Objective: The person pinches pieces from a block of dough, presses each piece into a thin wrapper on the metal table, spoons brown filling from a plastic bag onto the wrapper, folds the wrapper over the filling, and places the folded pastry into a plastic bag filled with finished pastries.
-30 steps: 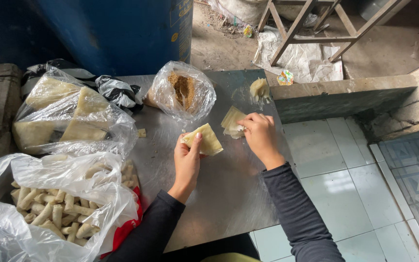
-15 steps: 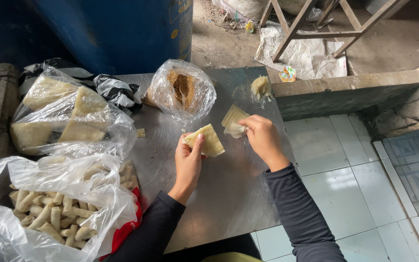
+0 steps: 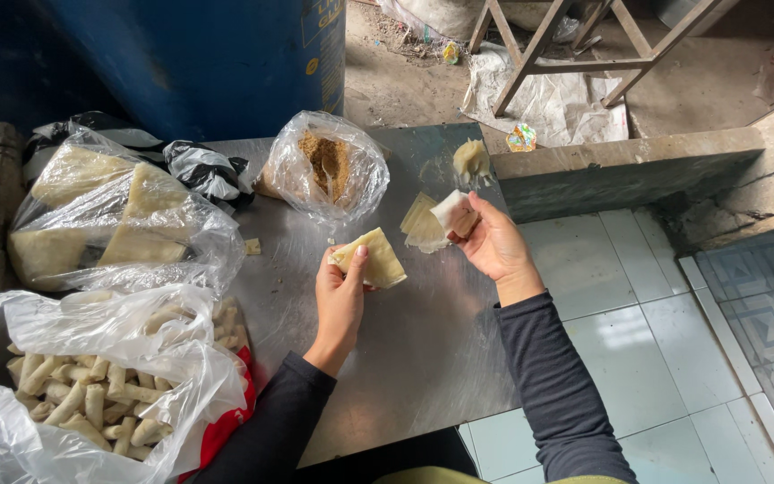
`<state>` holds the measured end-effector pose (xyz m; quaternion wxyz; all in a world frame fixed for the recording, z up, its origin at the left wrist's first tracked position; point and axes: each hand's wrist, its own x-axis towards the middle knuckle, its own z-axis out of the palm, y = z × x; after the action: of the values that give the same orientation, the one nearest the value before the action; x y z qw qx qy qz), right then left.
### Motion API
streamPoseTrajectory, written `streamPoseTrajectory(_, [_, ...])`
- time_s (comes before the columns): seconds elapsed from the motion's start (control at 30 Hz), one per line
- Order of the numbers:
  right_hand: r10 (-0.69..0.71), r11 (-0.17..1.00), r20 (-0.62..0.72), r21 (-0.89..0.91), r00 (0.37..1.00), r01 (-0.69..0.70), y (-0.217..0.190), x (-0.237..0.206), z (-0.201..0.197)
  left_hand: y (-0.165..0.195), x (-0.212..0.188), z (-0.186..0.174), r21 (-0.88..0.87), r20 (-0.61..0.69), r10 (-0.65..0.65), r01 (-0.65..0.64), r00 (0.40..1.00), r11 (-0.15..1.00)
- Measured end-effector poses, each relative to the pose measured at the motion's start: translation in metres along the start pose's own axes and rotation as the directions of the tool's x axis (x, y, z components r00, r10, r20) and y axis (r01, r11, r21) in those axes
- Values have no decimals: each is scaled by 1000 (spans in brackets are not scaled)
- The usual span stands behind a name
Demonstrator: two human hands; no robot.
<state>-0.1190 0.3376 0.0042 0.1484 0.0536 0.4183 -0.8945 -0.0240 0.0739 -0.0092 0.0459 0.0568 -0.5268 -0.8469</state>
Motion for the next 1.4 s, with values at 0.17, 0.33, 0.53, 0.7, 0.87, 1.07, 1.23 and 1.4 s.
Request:
streamPoseTrajectory(0.17, [-434,787,-65,-513,899,343,1,-6,21,0,0,0,-7,7,-9,9,1000,1000])
streamPoseTrajectory(0.33, [-560,-278,489,-871,668,404,15,-26,49,1,-1,0,-17,15,-4,5,1000,1000])
streamPoseTrajectory(0.53, [-445,-403,566,-819,694,409,22,-33,64,4,-1,1,-30,16,-18,19,1000,999])
streamPoseTrajectory(0.7, [-444,-390,554,-827,704,404,23,-34,65,3,-2,1,-15,16,-19,19,1000,1000])
streamPoseTrajectory(0.87, [-443,-395,560,-823,700,408,26,-35,66,0,0,0,-16,21,-4,5,1000,1000])
streamPoseTrajectory(1.07, [-407,-364,554,-828,726,427,25,-36,74,-2,1,-1,-16,9,-12,12,1000,1000])
streamPoseTrajectory(1.23, [-375,-173,509,-859,775,481,17,-33,75,-2,3,-1,-7,0,6,-6,1000,1000])
streamPoseTrajectory(1.4, [-467,431,193,-803,863,412,-9,-32,64,-1,-1,0,12,16,7,-7,1000,1000])
